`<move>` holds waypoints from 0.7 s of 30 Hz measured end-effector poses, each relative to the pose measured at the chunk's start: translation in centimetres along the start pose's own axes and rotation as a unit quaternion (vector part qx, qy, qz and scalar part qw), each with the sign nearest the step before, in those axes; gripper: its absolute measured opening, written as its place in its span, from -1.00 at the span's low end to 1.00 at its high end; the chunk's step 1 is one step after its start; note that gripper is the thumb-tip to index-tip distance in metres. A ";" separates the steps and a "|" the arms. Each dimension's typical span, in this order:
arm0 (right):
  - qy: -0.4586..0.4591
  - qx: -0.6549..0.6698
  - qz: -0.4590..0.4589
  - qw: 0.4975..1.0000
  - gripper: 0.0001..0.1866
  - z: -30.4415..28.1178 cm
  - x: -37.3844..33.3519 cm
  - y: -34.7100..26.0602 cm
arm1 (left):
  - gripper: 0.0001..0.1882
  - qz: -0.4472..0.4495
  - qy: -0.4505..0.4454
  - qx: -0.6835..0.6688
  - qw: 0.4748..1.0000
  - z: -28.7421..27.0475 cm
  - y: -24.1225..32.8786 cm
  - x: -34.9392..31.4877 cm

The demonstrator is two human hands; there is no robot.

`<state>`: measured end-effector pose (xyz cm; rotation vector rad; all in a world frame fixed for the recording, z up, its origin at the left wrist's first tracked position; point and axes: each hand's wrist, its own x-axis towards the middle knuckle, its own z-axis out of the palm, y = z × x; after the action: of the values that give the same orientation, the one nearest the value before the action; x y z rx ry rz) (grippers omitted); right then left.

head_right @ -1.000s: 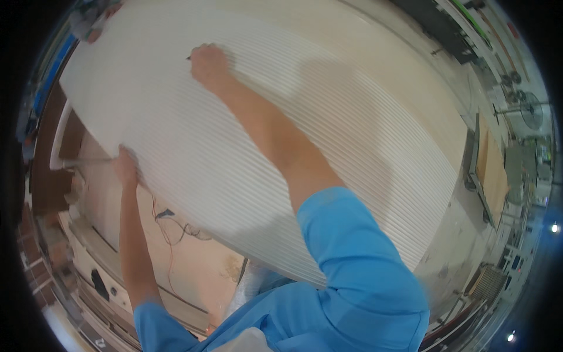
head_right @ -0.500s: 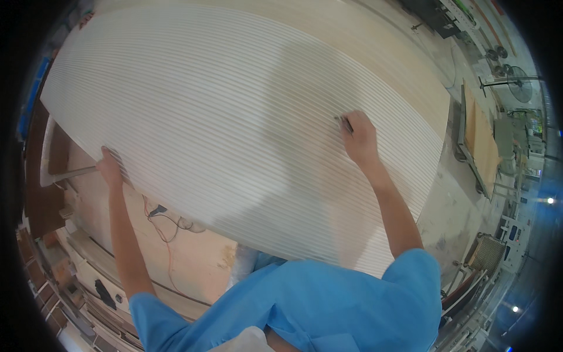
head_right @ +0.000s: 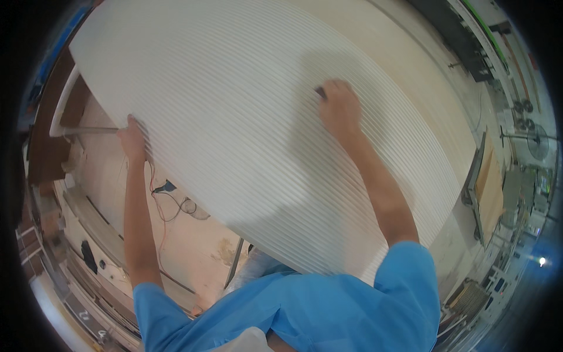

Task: The person sands a large white corrugated plastic sheet on a workbench using a sanding block. They repeatedly rub the surface with the block, occasionally adjusting the sanding block and repositioning their hands to cover different areas of the sheet.

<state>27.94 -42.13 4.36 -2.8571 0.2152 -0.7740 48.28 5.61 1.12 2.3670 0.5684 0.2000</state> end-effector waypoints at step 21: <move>-0.098 -0.057 0.080 0.990 -0.80 -11.7 -15.5 9.3 | -0.17 0.002 0.014 0.020 1.000 -0.4 0.7 -0.6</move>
<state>7.87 -49.86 4.84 -2.9512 0.4699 -0.4619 47.91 5.12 1.84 2.4076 0.5873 0.2255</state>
